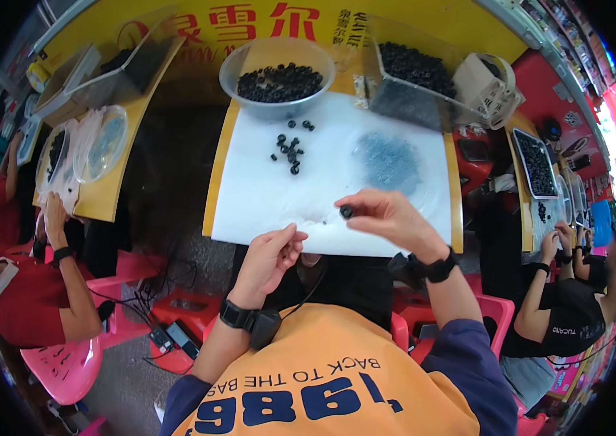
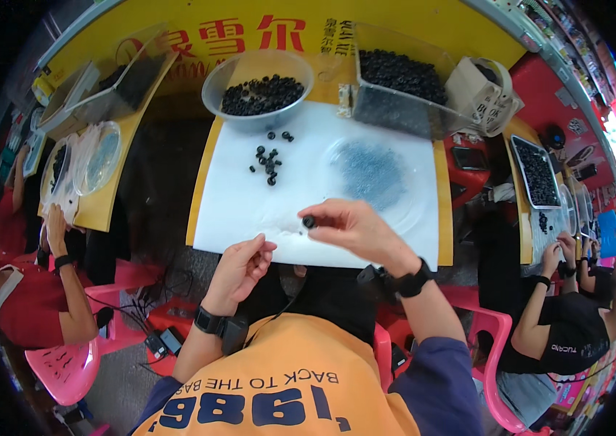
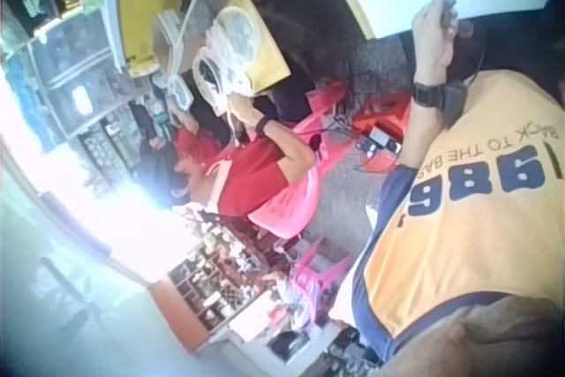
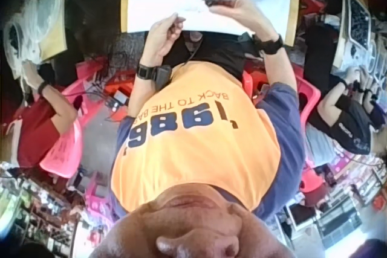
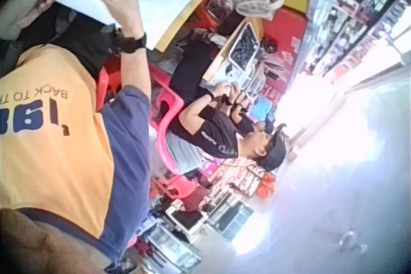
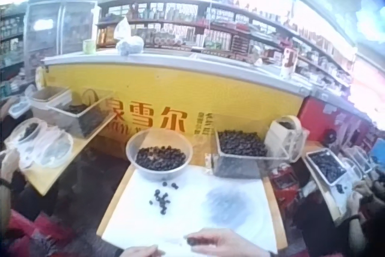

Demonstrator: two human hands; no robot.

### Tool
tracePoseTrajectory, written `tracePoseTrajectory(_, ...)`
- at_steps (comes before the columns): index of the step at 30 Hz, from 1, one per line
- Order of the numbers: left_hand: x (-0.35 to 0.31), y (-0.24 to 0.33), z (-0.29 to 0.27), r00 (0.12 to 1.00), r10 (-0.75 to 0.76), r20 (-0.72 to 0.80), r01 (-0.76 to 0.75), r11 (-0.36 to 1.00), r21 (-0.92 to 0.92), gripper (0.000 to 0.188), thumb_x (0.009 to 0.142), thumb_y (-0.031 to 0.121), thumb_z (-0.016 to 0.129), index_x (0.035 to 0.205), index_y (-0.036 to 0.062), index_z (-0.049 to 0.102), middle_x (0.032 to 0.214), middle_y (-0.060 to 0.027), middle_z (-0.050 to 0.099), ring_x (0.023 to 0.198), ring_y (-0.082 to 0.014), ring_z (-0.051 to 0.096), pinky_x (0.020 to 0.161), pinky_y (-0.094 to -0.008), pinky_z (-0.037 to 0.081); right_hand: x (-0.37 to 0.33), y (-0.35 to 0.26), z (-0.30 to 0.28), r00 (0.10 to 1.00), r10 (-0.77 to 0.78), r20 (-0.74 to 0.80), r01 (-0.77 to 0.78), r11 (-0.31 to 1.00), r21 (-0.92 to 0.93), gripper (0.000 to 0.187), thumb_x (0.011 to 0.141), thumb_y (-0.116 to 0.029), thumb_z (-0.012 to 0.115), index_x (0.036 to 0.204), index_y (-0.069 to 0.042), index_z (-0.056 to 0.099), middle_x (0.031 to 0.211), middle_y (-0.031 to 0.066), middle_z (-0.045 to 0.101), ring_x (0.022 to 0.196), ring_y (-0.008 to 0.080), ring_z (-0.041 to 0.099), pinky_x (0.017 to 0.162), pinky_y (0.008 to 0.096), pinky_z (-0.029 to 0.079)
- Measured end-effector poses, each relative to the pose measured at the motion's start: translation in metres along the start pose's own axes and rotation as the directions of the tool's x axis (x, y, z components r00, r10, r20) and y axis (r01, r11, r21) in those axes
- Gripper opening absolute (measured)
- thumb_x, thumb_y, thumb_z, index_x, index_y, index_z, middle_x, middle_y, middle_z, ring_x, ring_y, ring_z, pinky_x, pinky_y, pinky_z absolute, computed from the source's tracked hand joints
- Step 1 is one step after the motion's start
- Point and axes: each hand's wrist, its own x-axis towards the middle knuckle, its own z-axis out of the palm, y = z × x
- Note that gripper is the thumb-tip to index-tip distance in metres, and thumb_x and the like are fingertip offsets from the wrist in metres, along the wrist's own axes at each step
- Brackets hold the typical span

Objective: Inspecting and sorting small black beads on a white surface in a workshop setting.

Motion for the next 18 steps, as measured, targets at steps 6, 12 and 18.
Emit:
tracePoseTrajectory(6,0.000,0.001,-0.003,1.000,0.024,0.009,-0.024,1.000,-0.016,0.029,0.101,0.023,0.058,0.097,-0.0036,0.069,0.077,-0.0022,0.062,0.063,-0.0065,0.054,0.056,-0.0181,0.043,0.022,-0.050,-0.077,0.942,-0.120,-0.315,0.131,0.991,0.016,0.033,0.092,-0.004,0.067,0.124,0.001,0.066,0.103,-0.0012,0.067,0.090,0.0039,0.058,0.082,0.0190,0.048)
tracePoseTrajectory(12,-0.017,0.037,0.038,0.970,0.160,0.184,-0.188,0.971,0.148,0.025,0.101,0.019,0.059,0.102,-0.0043,0.069,0.081,-0.0030,0.064,0.066,-0.0066,0.055,0.058,-0.0192,0.044,0.010,-0.053,-0.010,0.944,-0.252,-0.213,0.215,0.959,-0.183,0.035,0.086,-0.004,0.073,0.120,-0.002,0.069,0.095,-0.0007,0.062,0.081,0.0049,0.052,0.072,0.0205,0.044)
tracePoseTrajectory(18,-0.020,0.053,0.050,0.951,0.230,0.206,-0.242,0.970,0.033,0.028,0.100,0.024,0.062,0.096,-0.0019,0.071,0.077,-0.0007,0.062,0.063,-0.0047,0.053,0.057,-0.0185,0.042,0.008,-0.030,0.048,0.898,-0.390,-0.203,0.326,0.900,-0.289,0.039,0.080,-0.005,0.076,0.119,-0.008,0.071,0.101,0.0045,0.065,0.082,0.0126,0.055,0.072,0.0254,0.047)
